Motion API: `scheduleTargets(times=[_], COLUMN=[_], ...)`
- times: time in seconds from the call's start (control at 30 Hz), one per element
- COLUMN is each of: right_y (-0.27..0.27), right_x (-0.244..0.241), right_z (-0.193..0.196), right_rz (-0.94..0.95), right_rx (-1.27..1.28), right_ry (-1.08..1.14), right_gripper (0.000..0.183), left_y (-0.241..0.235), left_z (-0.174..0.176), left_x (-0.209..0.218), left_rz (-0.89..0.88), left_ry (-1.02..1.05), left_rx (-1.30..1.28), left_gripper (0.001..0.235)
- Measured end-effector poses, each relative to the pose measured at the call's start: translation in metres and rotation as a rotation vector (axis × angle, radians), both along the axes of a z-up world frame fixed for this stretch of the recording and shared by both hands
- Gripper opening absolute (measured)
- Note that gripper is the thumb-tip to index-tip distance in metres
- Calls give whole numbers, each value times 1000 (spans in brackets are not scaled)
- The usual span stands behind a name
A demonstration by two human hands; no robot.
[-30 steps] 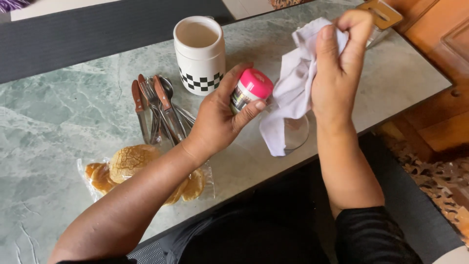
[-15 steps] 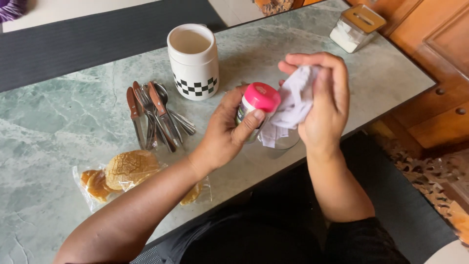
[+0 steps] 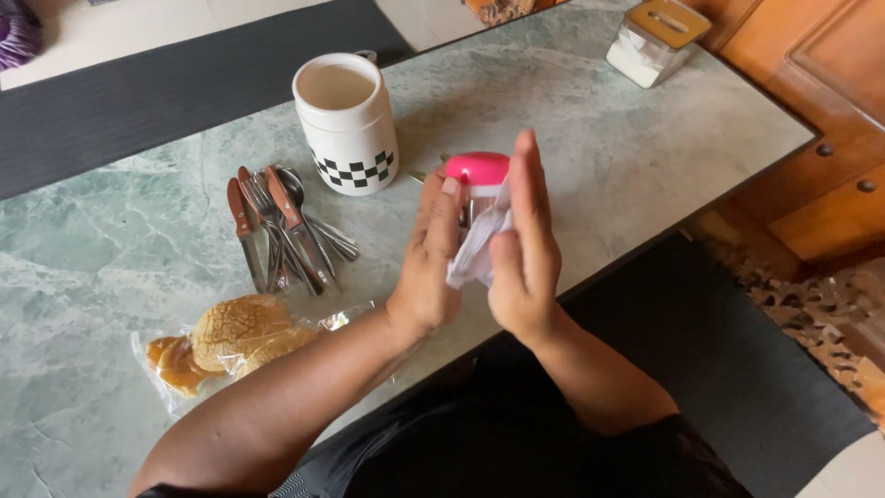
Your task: Wiping and organizing various dining items including a toothpick holder, packaged food, a ceramic jar, and cutlery using a cloth.
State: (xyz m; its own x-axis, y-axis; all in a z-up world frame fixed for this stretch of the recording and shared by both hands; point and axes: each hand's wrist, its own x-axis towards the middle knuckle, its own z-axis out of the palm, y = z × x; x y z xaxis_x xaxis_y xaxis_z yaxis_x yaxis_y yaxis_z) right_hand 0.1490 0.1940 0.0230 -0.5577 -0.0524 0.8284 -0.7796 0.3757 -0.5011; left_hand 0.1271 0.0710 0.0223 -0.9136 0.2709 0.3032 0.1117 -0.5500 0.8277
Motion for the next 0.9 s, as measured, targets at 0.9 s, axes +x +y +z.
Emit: scheduleTargets(times=[0.9], right_y=[10], right_x=[-13], right_z=[-10], right_rz=[183], right_rx=[-298], right_ry=[-61], right_gripper=[41], left_y=[7], left_z=[-12], left_x=[-11], left_rz=[-6], left_ry=[-62], left_rx=[68], left_gripper=[40])
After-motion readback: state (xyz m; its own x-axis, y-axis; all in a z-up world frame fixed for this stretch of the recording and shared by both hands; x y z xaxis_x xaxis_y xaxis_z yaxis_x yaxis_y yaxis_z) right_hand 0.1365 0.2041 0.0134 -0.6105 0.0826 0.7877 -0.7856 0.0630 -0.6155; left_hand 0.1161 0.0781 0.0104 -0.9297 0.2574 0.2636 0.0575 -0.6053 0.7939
